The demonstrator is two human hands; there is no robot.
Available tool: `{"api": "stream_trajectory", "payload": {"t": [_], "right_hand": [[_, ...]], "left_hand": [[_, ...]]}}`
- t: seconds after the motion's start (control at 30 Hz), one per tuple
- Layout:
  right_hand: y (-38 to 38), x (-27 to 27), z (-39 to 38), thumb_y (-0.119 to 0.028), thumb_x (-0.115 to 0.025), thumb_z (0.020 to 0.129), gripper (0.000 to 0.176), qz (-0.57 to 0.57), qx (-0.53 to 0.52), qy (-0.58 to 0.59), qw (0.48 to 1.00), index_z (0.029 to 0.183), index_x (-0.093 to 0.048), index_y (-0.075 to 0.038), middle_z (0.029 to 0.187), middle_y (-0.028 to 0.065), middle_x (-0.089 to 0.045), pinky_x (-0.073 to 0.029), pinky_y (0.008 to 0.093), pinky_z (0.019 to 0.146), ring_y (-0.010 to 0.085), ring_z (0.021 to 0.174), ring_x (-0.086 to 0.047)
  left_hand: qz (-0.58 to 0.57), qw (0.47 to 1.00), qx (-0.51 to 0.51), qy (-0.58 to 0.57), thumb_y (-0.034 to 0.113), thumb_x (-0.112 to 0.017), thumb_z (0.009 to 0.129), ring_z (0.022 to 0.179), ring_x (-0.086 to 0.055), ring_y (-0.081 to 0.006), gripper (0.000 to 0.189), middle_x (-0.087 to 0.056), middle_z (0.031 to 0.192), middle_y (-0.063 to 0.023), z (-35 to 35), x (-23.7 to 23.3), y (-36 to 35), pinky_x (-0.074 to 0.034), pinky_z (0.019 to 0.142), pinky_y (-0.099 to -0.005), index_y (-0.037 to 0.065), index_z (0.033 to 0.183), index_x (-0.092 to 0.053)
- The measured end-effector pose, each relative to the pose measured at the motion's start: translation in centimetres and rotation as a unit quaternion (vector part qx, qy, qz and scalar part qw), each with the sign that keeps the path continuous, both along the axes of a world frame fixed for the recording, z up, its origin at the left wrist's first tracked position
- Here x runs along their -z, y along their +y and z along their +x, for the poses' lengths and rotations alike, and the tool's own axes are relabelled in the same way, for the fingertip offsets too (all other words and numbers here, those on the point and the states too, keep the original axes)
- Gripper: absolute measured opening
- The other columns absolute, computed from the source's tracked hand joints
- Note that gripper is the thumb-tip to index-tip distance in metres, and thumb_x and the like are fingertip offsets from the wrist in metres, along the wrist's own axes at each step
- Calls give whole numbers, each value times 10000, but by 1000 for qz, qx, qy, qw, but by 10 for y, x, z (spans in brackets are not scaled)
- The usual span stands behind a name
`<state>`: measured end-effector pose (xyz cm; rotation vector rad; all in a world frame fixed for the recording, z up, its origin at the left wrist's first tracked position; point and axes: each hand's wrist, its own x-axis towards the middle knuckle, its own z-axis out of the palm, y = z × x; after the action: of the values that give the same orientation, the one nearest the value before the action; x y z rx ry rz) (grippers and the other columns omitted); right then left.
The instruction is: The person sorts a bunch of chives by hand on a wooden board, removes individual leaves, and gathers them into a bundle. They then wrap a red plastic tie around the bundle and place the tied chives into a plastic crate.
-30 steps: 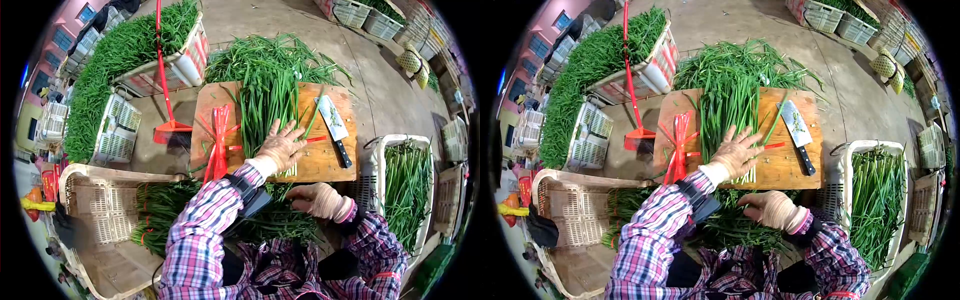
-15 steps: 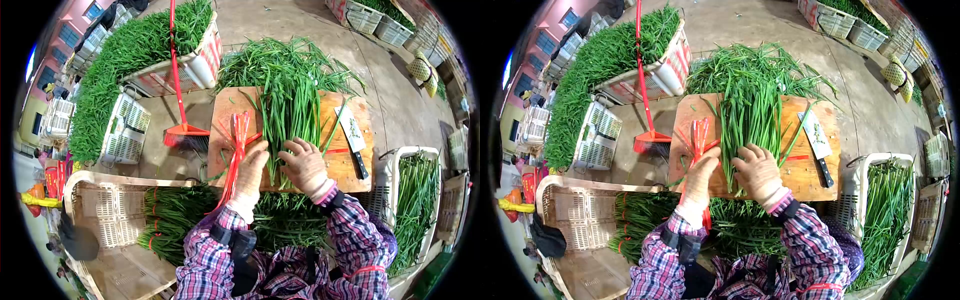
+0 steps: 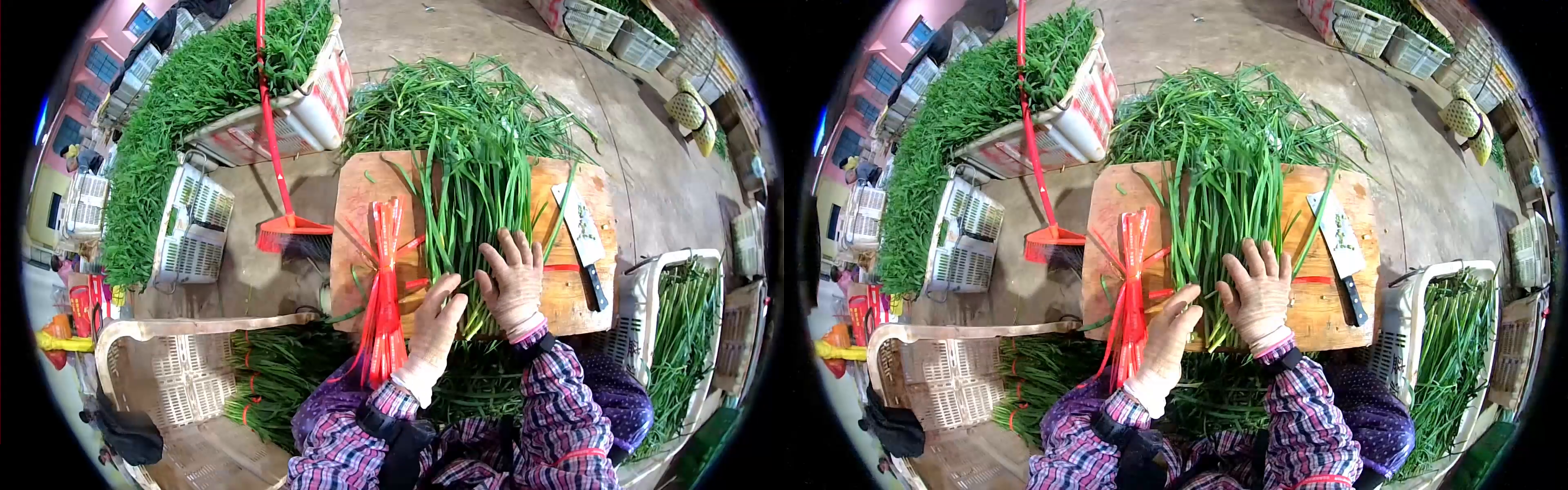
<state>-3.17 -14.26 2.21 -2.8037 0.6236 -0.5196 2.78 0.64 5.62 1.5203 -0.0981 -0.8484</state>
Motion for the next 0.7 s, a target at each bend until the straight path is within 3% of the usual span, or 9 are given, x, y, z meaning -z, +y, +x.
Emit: {"api": "stream_trajectory", "payload": {"t": [0.17,0.27,0.3,0.4,0.43,0.57,0.6,0.7], "right_hand": [[0,8,-1,-314,-631,789,405,42,24,-46,998,1169,-579,-181,1323,102,-461,-237,532,1036,349,1232,-386],[-3,12,-3,-320,-586,814,393,46,40,-56,997,1176,-575,-169,1313,127,-467,-257,532,1024,371,1213,-403],[-3,9,-4,-323,-567,823,388,45,36,-57,997,1176,-572,-163,1301,143,-473,-266,531,1016,382,1202,-410],[-8,11,-2,-325,-565,822,392,49,-4,-68,996,1181,-568,-166,1302,144,-474,-277,510,1013,380,1202,-412],[-10,9,-2,-332,-564,823,398,47,-17,-49,998,1186,-566,-168,1299,143,-477,-282,499,1014,374,1205,-412],[-24,-4,-11,-435,-534,869,480,118,-40,-103,987,1206,-549,-93,1252,179,-513,-343,460,988,381,1157,-466],[-24,-15,-17,-350,-575,873,428,150,-36,-153,976,1192,-554,-65,1220,172,-537,-399,397,949,343,1111,-514],[-24,-35,-46,-176,-590,887,328,311,35,-190,931,1183,-559,-39,1168,130,-572,-428,294,899,224,1056,-549]], "left_hand": [[-48,993,-103,11,153,-548,878,1240,-390,-180,428,-442,1337,-94,-11,-2,6,-303,1037,-312,25,1277,-460],[-54,991,-122,12,159,-552,869,1176,-425,-170,410,-470,1286,-83,-17,9,11,-341,990,-300,16,1247,-479],[-4,993,-116,-17,160,-558,858,1102,-459,-161,404,-490,1240,-76,-15,13,11,-378,926,-291,9,1225,-485],[-12,995,-85,48,151,-539,853,1013,-500,-148,370,-541,1142,-58,-2,24,18,-401,861,-281,-14,1184,-517],[-10,994,-75,74,315,-531,853,1091,-462,-117,437,-543,1155,-2,0,24,17,-316,939,-322,73,1216,-523],[-7,992,-73,107,314,-557,838,1120,-466,-147,458,-537,1189,-20,14,17,14,-343,938,-371,74,1227,-525],[-6,991,-72,108,314,-557,838,1120,-466,-147,458,-537,1189,-20,14,19,13,-343,938,-371,74,1227,-525],[-6,994,-51,92,296,-564,834,1112,-471,-133,471,-553,1161,-19,15,20,8,-355,939,-356,60,1240,-520]]}}
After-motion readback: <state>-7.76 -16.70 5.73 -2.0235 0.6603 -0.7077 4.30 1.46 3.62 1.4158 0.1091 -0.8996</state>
